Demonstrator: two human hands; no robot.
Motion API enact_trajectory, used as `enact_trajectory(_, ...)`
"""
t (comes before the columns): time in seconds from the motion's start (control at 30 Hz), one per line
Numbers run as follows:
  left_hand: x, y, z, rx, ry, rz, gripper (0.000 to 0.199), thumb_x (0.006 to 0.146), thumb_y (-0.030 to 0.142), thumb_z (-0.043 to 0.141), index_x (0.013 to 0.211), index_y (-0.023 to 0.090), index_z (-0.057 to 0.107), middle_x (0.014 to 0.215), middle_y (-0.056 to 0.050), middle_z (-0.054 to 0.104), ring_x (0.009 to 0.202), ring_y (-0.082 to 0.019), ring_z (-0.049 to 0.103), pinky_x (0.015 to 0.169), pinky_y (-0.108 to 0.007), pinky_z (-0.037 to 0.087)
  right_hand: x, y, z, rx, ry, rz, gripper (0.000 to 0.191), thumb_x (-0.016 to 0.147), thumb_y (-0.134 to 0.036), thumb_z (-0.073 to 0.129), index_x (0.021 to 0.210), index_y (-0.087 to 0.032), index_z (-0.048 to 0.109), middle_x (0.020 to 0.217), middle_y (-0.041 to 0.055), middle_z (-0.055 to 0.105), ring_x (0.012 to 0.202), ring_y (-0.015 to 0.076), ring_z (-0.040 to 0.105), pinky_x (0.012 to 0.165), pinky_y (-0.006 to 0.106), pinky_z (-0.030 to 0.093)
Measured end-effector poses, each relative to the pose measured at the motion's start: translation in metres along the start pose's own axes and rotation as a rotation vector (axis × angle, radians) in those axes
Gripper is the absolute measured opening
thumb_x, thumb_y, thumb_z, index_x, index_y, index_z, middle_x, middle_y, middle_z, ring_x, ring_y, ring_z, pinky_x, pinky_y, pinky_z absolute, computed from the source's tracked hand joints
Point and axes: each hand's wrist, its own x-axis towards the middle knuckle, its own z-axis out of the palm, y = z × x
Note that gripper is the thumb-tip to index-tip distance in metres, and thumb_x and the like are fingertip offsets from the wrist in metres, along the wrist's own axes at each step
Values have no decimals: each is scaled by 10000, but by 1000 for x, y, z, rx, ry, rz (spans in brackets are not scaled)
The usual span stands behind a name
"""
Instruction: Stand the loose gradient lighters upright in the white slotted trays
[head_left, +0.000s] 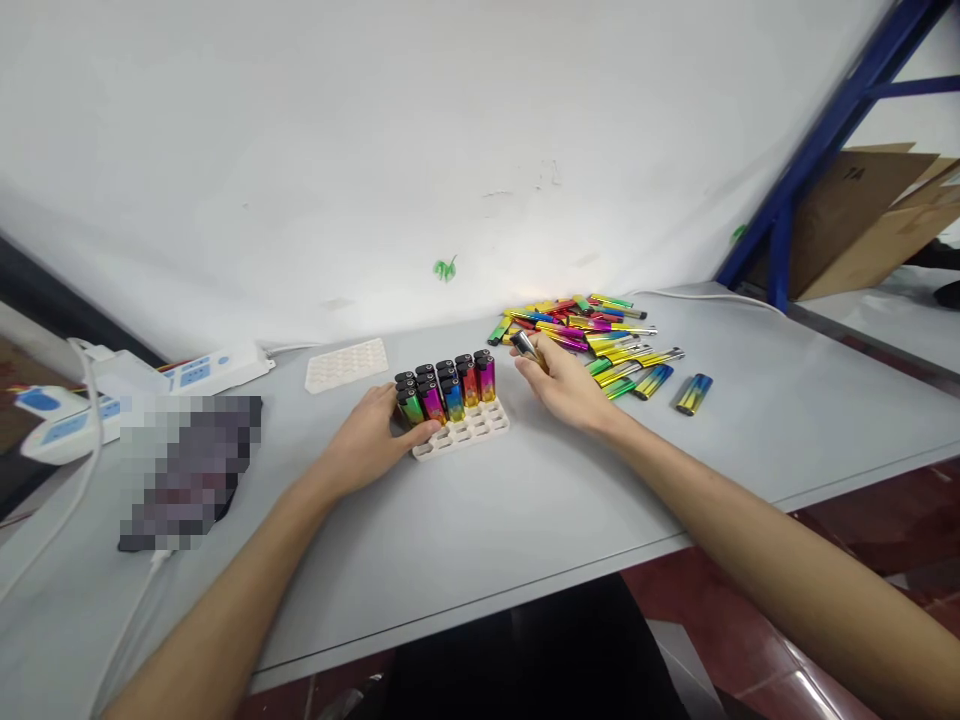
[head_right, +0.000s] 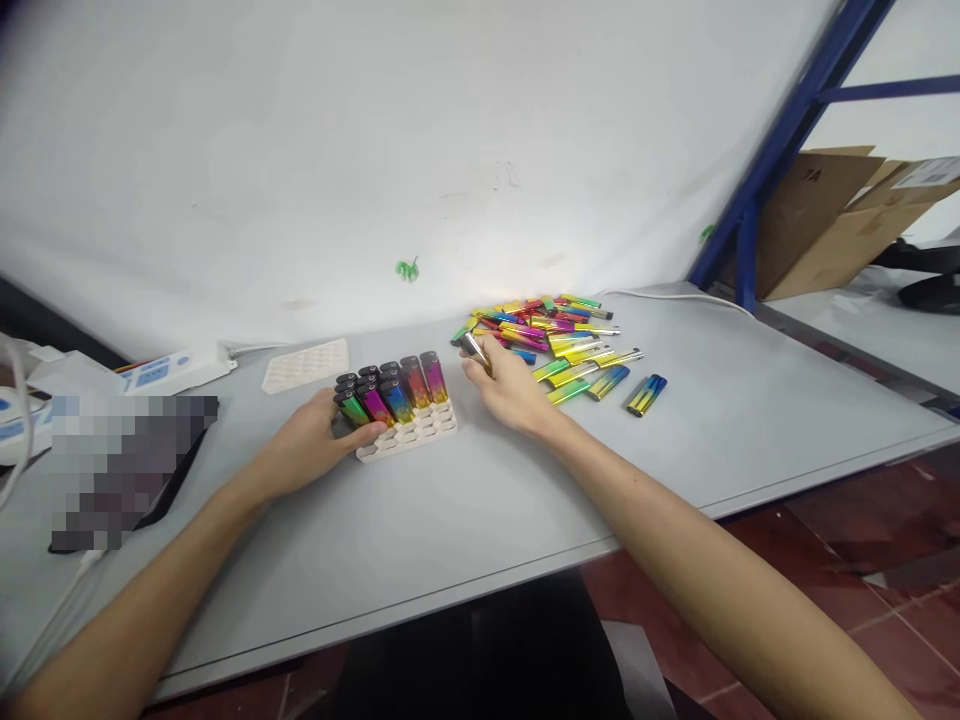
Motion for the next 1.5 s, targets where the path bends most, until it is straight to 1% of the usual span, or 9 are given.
enact_trajectory(0.17,1,-2,0,-11,-12,4,438,850,603,593,1053,218,638,1058,-64,685,1018,-281,616,848,-380,500,0,2,3,14,-48,-40,417,1026,-442,261,927,-200,586,778,19,597,639,155,531,613,293,392)
enact_trajectory(0.3,1,-4,1,-36,0,20,445,846,589,605,1087,216,634,1078,-69,687,1026,-281,617,866,-392,499,-2,0,4,56,-82,33,227,971,-459,437,975,-234,469,776,-8,636,599,154,558,596,289,399)
enact_trajectory(0.4,1,-4,1,-47,7,23,468,839,580,614,1122,208,631,1109,-77,686,1042,-282,615,877,-396,499,-4,-2,4,-20,-48,50,252,895,-443,562,980,-251,422,752,-30,613,600,168,531,601,294,386)
enact_trajectory(0.57,1,-4,1,-34,-8,21,456,859,591,594,1105,207,620,1102,-78,682,1060,-287,617,881,-393,499,-2,-3,4,-44,10,27,240,937,-467,487,971,-230,491,883,25,631,756,201,568,699,323,415)
enact_trajectory(0.77,1,-4,1,-27,-15,27,457,863,584,592,1122,208,612,1126,-76,675,1064,-284,613,890,-391,491,-3,-6,4,116,-98,-6,385,996,-568,371,955,-220,532,664,-36,528,587,142,505,602,282,388)
enact_trajectory(0.9,1,-5,1,-32,-20,35,466,864,579,592,1137,201,609,1133,-79,669,1076,-287,600,900,-406,485,-2,-4,7,260,-50,78,512,943,-687,388,772,-221,515,559,-57,373,480,115,349,487,264,277)
enact_trajectory(1.03,0,-4,0,-25,-22,25,467,865,599,581,1100,197,615,1108,-83,670,1048,-286,601,877,-408,489,3,0,7,417,-5,243,609,923,-719,351,557,-235,309,498,-54,243,440,99,205,442,276,167)
enact_trajectory(1.3,1,-4,1,-20,-6,17,407,860,575,600,1055,219,622,1050,-65,673,1028,-282,592,864,-391,483,4,-3,4,619,32,362,489,941,-549,331,560,-248,272,468,-59,201,421,98,118,411,263,120)
enact_trajectory(1.5,0,-6,2,-25,-21,42,416,892,568,566,1101,213,621,1134,-72,647,1128,-290,551,938,-396,451,3,-4,9,594,14,390,569,924,-681,310,554,-251,259,475,-68,190,417,92,131,412,263,135)
